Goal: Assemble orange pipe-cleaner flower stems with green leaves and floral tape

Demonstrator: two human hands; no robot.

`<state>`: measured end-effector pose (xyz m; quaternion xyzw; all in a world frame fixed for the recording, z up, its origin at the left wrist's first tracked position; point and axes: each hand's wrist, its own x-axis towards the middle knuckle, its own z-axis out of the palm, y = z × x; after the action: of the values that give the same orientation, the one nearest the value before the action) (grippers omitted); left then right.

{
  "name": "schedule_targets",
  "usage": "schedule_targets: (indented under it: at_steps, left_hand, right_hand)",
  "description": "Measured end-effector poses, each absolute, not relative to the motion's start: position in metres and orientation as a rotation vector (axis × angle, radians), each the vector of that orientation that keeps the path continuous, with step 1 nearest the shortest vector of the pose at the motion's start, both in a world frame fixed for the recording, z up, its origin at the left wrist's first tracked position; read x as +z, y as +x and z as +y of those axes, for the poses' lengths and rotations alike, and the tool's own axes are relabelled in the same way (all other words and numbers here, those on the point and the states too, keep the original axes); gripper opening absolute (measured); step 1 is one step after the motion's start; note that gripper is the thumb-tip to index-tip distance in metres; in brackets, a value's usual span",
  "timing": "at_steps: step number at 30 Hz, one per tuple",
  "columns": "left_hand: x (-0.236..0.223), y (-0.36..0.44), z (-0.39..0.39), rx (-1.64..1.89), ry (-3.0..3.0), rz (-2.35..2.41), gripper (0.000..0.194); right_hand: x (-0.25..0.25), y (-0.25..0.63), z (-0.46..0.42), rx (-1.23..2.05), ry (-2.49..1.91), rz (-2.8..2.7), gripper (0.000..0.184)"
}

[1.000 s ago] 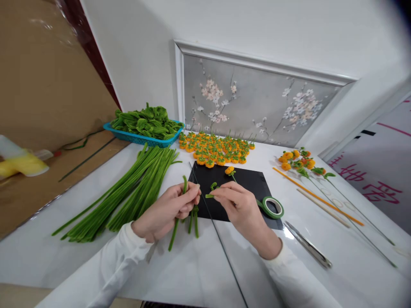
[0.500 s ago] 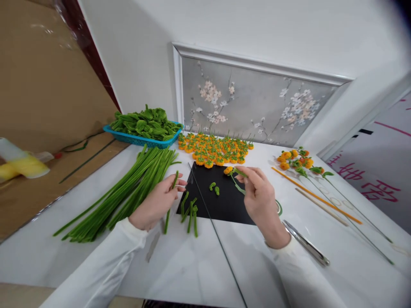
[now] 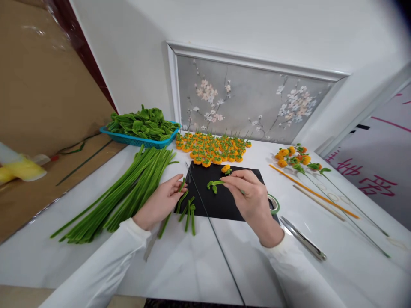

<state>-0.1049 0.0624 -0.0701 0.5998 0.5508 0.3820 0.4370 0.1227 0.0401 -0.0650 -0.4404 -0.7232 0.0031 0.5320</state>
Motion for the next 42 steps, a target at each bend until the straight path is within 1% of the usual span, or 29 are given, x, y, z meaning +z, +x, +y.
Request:
schedule_targets:
  at_steps: [3, 5, 8, 10, 12, 16, 19, 27, 36, 42]
  left_hand:
    - [-0.070, -0.102, 0.062, 0.952, 1.518, 1.383, 0.057]
    - [-0.070, -0.100, 0.062, 1.002, 1.561, 1.375, 0.054]
    - [-0.067, -0.097, 0.061, 1.159, 1.638, 1.372, 0.043]
    - [-0.062, -0.095, 0.057, 1.192, 1.631, 1.339, 0.035]
    - [-0.057, -0.093, 0.053, 1.072, 1.584, 1.254, 0.030]
    - [-0.052, -0.090, 0.043, 0.709, 1.500, 1.052, 0.024]
    - [-0.051, -0.090, 0.040, 0.614, 1.385, 0.984, 0.020]
    - [-0.049, -0.092, 0.040, 0.569, 1.107, 0.910, 0.020]
    - [-0.049, -0.093, 0.040, 0.596, 0.991, 0.880, 0.017]
    - [-0.051, -0.094, 0.040, 0.590, 0.981, 0.851, 0.015]
  right_hand:
    - [-0.072, 0.116, 0.039, 0.065, -1.029, -1.796, 0.021]
    - [-0.076, 0.111, 0.038, 0.084, -1.002, -1.903, 0.027]
    - [-0.080, 0.106, 0.037, 0.030, -0.977, -2.020, 0.033]
    - [-0.079, 0.104, 0.036, -0.004, -0.981, -2.032, 0.033]
    - [-0.076, 0.104, 0.034, -0.021, -0.974, -2.037, 0.031]
    - [-0.073, 0.101, 0.033, -0.040, -0.907, -2.068, 0.029]
    - [-0.074, 0.099, 0.032, -0.042, -0.870, -2.047, 0.029]
    - [-0.075, 0.104, 0.034, 0.023, -0.868, -1.953, 0.028]
    - [-0.074, 0.103, 0.033, 0.090, -0.904, -1.855, 0.036]
    - [-0.075, 0.102, 0.031, 0.102, -0.873, -1.892, 0.030]
